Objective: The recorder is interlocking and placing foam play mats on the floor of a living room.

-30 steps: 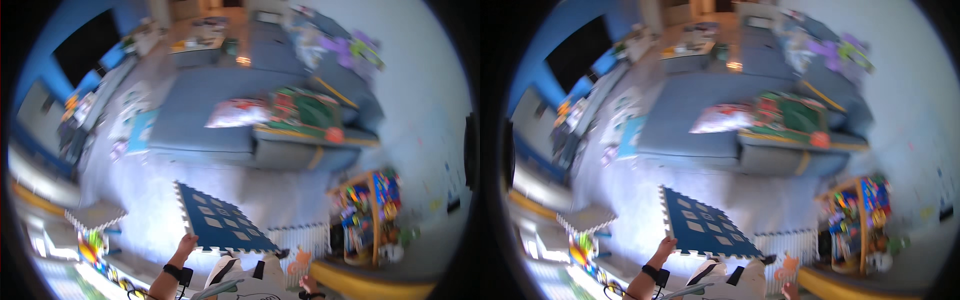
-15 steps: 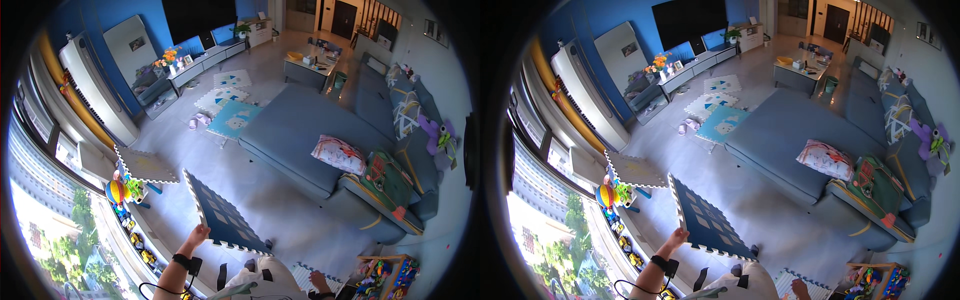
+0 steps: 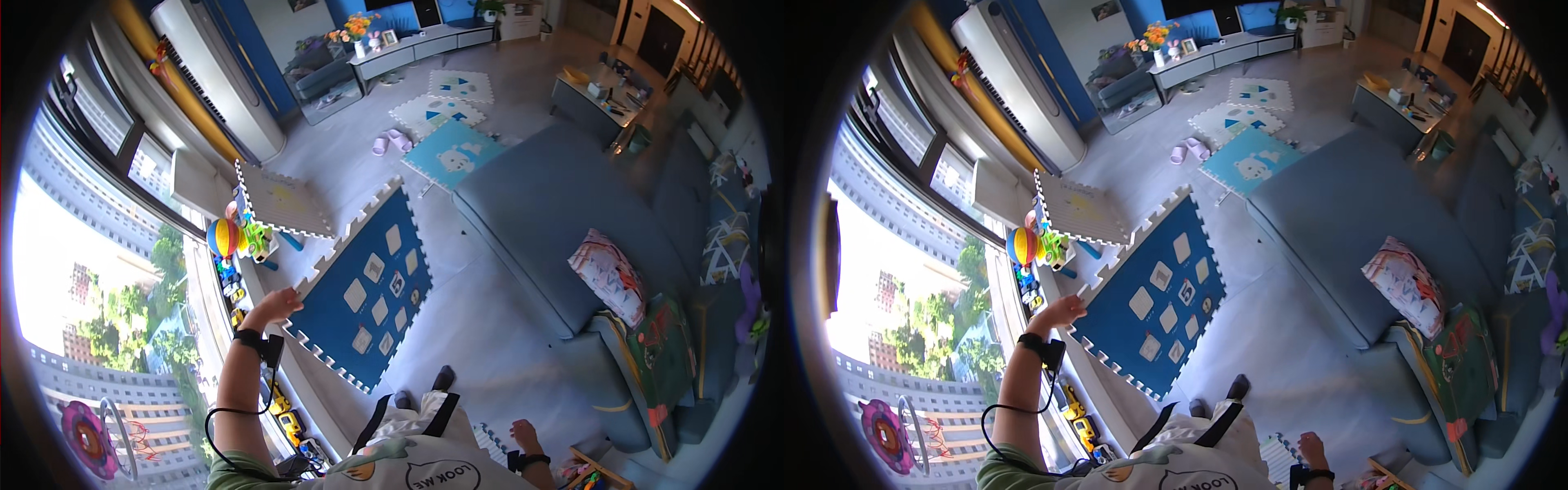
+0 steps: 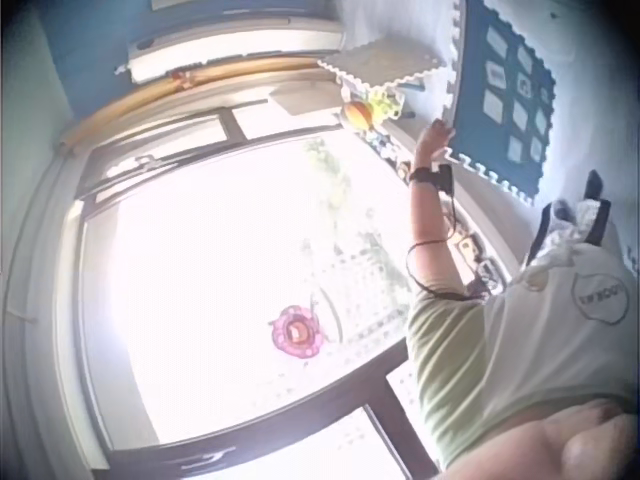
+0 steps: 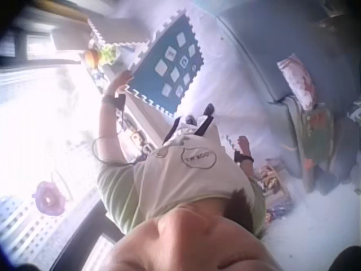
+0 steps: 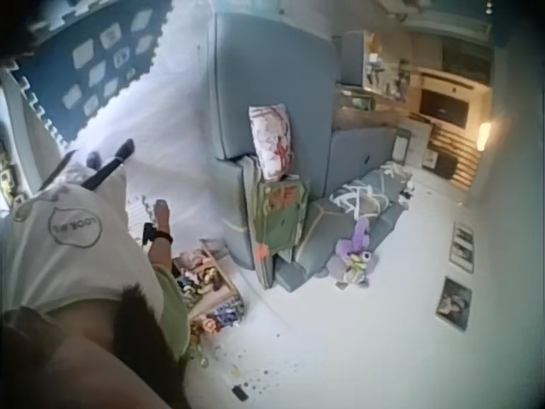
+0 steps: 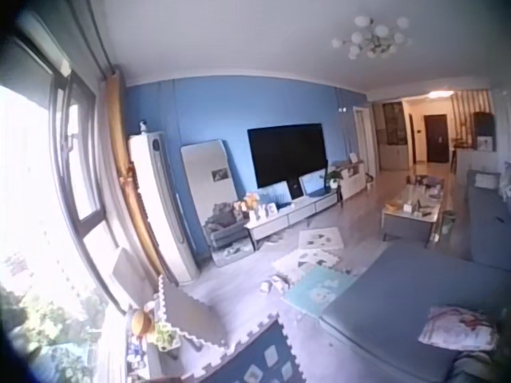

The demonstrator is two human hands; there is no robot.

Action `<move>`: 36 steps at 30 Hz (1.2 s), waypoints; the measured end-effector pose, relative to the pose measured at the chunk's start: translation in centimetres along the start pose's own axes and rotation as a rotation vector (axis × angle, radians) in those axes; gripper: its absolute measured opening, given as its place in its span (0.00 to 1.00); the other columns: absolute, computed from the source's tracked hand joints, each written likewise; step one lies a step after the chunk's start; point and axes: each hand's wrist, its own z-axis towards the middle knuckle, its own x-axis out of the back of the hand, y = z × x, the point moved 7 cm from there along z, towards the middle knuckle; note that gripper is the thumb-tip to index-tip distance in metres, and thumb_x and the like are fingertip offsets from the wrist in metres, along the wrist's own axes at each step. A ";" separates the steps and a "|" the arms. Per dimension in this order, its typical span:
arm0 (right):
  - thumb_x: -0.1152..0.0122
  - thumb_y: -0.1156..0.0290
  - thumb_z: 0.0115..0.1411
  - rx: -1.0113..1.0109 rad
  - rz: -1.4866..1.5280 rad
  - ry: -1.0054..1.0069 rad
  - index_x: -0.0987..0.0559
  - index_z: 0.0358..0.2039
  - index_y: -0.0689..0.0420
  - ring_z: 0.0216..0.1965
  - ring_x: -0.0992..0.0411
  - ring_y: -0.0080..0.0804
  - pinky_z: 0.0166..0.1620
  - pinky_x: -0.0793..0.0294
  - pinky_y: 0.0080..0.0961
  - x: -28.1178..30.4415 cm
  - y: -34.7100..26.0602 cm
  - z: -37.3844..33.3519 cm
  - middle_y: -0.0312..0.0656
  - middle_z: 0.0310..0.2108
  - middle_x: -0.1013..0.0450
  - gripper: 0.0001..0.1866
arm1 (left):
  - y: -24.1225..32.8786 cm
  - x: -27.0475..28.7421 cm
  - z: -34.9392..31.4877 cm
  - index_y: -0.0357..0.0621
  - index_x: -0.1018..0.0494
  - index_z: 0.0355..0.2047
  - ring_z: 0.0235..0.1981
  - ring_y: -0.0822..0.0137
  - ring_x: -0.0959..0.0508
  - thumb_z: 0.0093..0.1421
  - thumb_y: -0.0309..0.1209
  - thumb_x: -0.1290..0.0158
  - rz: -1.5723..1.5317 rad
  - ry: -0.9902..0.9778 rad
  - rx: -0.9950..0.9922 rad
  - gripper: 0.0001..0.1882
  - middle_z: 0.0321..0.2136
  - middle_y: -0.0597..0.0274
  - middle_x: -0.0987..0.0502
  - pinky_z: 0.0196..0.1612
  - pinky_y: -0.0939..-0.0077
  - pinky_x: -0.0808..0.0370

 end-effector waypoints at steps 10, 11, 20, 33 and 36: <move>0.57 0.69 0.58 0.095 -0.153 -0.008 0.30 0.32 0.62 0.27 0.29 0.31 0.29 0.27 0.24 -1.2 -6.5 -2.7 0.43 0.26 0.30 0.10 | -16.6 -9.4 -7.3 0.45 0.42 0.49 0.41 0.55 0.31 0.48 0.34 0.50 -0.182 0.382 0.617 0.26 0.38 0.54 0.30 0.43 0.60 0.35; 0.57 0.68 0.57 0.062 -0.174 -0.011 0.30 0.32 0.62 0.28 0.29 0.31 0.29 0.27 0.24 -1.8 -5.8 -3.6 0.44 0.26 0.30 0.11 | -15.5 -13.0 -7.6 0.44 0.38 0.44 0.37 0.58 0.31 0.50 0.35 0.52 -0.406 0.261 0.484 0.20 0.34 0.54 0.29 0.40 0.63 0.34; 0.47 0.70 0.43 0.383 -0.734 -0.214 0.25 0.25 0.53 0.39 0.33 0.37 0.40 0.31 0.29 -6.1 -5.3 -7.0 0.40 0.31 0.28 0.06 | -7.7 -28.5 -13.1 0.40 0.28 0.32 0.36 0.55 0.26 0.55 0.35 0.60 -0.369 -0.296 0.152 0.14 0.32 0.49 0.26 0.38 0.66 0.32; 0.57 0.67 0.56 0.197 -0.420 -0.239 0.30 0.33 0.62 0.27 0.28 0.31 0.29 0.27 0.25 -3.1 -6.1 -6.3 0.45 0.26 0.29 0.12 | -5.3 -32.6 -18.6 0.43 0.31 0.40 0.41 0.51 0.28 0.56 0.34 0.61 -0.458 -0.298 0.327 0.15 0.37 0.49 0.27 0.44 0.65 0.33; 0.58 0.67 0.56 0.220 -0.448 -0.256 0.30 0.33 0.63 0.26 0.28 0.32 0.29 0.27 0.26 -2.0 -5.1 -4.4 0.46 0.25 0.29 0.13 | -4.0 -31.8 -19.5 0.43 0.31 0.40 0.41 0.51 0.28 0.56 0.33 0.60 -0.523 -0.233 0.341 0.14 0.36 0.49 0.27 0.44 0.65 0.32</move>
